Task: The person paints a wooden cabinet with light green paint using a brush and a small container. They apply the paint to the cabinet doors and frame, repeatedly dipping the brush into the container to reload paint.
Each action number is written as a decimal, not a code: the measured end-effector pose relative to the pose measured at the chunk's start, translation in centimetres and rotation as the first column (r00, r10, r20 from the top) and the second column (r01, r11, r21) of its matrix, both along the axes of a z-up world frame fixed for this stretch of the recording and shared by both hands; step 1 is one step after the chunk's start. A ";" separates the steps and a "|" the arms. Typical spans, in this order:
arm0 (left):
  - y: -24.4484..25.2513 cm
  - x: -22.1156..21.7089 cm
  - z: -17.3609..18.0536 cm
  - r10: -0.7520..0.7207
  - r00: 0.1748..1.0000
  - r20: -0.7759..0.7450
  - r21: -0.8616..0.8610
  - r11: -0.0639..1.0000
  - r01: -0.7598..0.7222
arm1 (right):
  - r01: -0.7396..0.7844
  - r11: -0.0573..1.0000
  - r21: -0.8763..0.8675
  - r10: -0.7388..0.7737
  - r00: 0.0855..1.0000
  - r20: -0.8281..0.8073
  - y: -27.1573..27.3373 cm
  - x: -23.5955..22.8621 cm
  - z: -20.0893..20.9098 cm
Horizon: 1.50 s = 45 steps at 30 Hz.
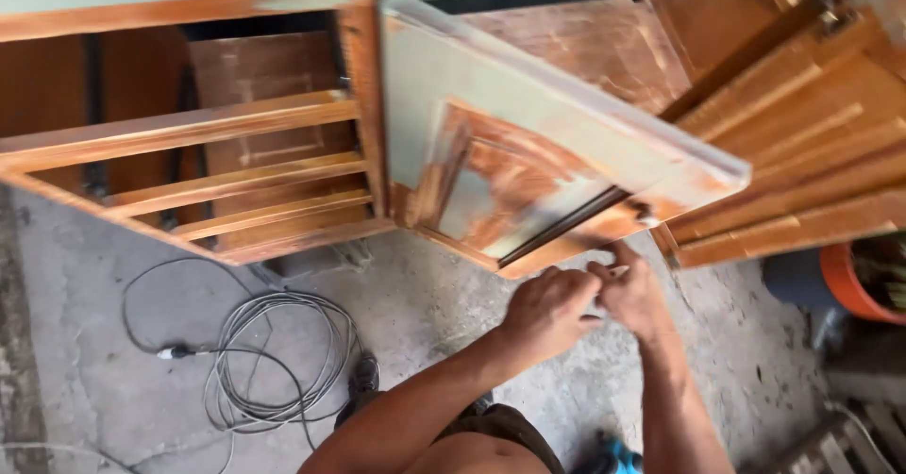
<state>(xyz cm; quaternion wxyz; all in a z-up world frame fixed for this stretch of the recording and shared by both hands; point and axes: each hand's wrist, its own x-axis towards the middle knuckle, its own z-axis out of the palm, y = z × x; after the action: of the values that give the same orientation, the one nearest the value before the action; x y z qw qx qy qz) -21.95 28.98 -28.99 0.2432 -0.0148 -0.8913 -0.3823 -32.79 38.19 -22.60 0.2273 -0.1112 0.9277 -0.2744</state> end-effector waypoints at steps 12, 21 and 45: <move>1.7 4.8 -2.7 0.281 0.957 -0.078 -0.130 0.948 -0.289 | 0.019 0.997 -0.079 -0.013 0.998 0.067 0.9 6.2 2.3; -11.4 16.1 2.5 0.252 0.957 0.142 0.014 0.967 -0.256 | 0.036 0.999 -0.020 -0.038 0.994 -0.100 0.7 4.2 -0.5; -29.4 10.6 12.1 0.397 0.610 -0.686 0.353 0.914 -0.198 | 0.149 0.986 0.074 -0.135 0.977 -0.166 -1.3 6.7 -0.8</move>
<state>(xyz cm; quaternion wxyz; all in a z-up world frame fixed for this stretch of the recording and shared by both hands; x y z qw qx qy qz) -11.34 -0.37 -16.91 0.6461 0.0095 -0.6491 -0.4014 -26.14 36.89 -23.41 0.1363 -0.0566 0.9595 -0.2399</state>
